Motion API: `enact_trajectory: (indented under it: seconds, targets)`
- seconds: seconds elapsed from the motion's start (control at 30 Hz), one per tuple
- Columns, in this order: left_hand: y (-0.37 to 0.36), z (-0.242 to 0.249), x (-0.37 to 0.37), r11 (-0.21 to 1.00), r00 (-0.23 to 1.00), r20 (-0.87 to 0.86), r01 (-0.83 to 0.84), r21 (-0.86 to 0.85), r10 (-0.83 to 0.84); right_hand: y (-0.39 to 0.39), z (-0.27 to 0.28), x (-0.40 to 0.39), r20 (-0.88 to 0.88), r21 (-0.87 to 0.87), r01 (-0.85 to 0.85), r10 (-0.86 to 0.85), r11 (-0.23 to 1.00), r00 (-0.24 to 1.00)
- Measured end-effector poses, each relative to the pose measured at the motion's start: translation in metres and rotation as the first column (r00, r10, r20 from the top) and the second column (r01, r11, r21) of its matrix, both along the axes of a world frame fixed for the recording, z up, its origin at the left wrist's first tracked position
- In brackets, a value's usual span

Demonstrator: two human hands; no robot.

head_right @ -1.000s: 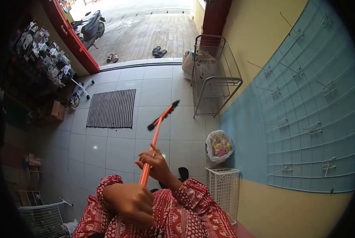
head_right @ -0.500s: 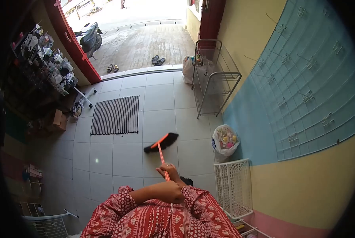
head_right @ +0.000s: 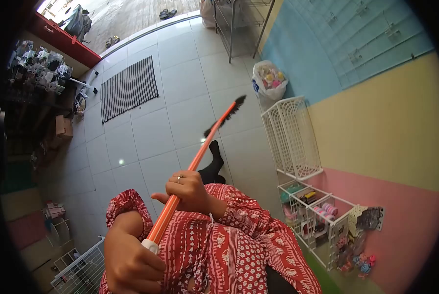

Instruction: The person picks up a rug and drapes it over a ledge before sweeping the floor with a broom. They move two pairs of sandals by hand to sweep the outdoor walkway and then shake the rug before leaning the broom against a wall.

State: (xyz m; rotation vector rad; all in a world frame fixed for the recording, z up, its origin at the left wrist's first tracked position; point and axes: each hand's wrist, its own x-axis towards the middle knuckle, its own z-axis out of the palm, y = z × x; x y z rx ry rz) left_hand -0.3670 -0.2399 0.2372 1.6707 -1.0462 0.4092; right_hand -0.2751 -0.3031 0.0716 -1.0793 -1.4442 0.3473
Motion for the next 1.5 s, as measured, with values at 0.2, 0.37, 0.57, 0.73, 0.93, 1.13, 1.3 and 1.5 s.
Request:
enact_trajectory:
  seconds: [0.2,0.37,0.57,0.73,0.93,1.13,1.3,1.5]
  targets:
    - [-0.051,-0.05,0.004,0.986,0.926,-0.374,-0.11,-0.127,0.055,-0.106,-0.058,-0.004,-0.014,-0.249,0.179,-0.189,0.952,0.982]
    - [-0.09,-0.107,0.005,0.949,0.8,-0.51,-0.28,0.145,0.314,-0.107,-0.135,-0.016,-0.13,-0.268,0.137,-0.177,0.953,0.976]
    - [-0.072,-0.203,-0.001,0.751,0.701,-0.34,-0.429,0.501,0.627,-0.015,-0.205,-0.028,-0.147,-0.414,0.02,-0.089,0.91,0.985]
    - [-0.071,-0.239,-0.032,0.63,0.654,-0.236,-0.468,0.62,0.719,0.016,-0.214,-0.028,-0.775,-0.59,-0.568,-0.601,0.573,0.198]
    - [-0.064,-0.226,-0.066,0.704,0.72,-0.119,-0.607,0.369,0.684,0.03,-0.214,-0.046,-0.926,-0.087,-0.914,-0.371,0.397,-0.073]
    - [0.077,-0.222,-0.215,0.41,0.326,-0.337,-0.885,0.22,0.883,0.023,-0.219,-0.081,-0.711,-0.639,-0.693,-0.601,0.336,0.365]
    - [0.16,-0.278,-0.403,-0.025,-0.25,-0.709,-0.95,0.312,0.659,0.038,-0.169,-0.128,-0.541,-0.72,-0.687,-0.702,0.101,0.464]
    - [0.222,-0.371,-0.53,-0.228,-0.374,-0.924,-0.909,0.349,0.077,0.143,-0.185,-0.146,-0.425,-0.819,-0.574,-0.674,0.002,0.604]
